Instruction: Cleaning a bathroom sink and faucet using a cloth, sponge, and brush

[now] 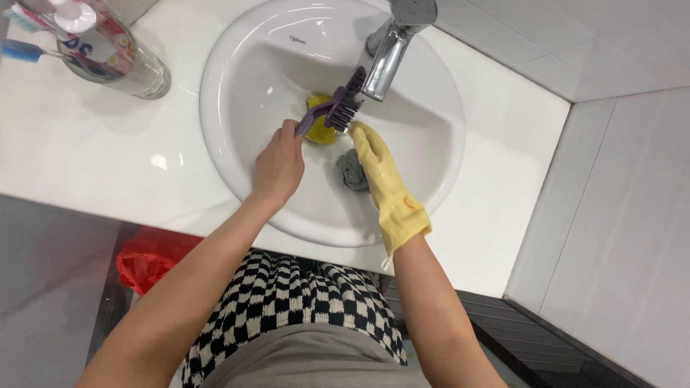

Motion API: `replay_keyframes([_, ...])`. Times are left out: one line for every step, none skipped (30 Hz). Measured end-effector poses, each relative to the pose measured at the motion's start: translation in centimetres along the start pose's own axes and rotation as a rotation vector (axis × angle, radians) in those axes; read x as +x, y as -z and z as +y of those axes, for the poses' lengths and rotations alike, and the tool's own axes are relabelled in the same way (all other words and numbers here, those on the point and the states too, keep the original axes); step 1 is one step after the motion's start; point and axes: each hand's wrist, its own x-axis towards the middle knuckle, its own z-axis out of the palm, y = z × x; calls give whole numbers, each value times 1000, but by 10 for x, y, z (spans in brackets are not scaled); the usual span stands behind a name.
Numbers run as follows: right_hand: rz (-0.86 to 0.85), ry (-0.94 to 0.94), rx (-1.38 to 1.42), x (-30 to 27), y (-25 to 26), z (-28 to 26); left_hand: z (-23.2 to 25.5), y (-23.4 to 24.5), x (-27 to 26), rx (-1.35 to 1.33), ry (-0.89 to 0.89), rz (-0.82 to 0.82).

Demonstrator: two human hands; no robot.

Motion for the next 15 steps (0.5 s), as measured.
replay_keyframes([-55,-29,297,-1,-10,-14,1,-1,-5,-94,-4,-2])
replay_keyframes([-111,-56,591,-1,-18,-27,3,-3,-10,-191,-7,-2])
replay_keyframes([-111,-56,593,24,-26,-4,-5,-18,-7,-189,-8,-3])
replay_keyframes([-62,-66,663,50,-35,19,-13,-33,-3,-150,-67,-9])
replay_keyframes([-13,-76,732,76,-43,42,-22,-48,2,-110,-127,-16])
replay_keyframes([-12,-74,734,79,-39,43,-11,-44,4,-108,-129,-16])
replay_keyframes([-3,-60,509,82,-35,44,-1,-40,7,-234,-113,91])
replay_keyframes([8,-46,283,85,-31,46,10,-37,9,-361,-98,196])
replay_keyframes([10,-45,285,74,-24,32,13,-44,25,-361,-100,195])
replay_keyframes([8,-55,13,63,-17,19,18,-51,40,-550,-80,206])
replay_keyframes([5,-65,-260,51,-10,6,22,-58,55,-739,-58,215])
replay_keyframes([4,-62,-261,57,-4,19,32,-57,62,-740,-59,218])
replay_keyframes([70,-33,-134,63,2,32,41,-55,68,-852,5,183])
replay_keyframes([128,-2,-6,70,6,45,48,-53,74,-961,72,153])
replay_keyframes([121,3,-7,69,7,50,49,-56,79,-962,73,163])
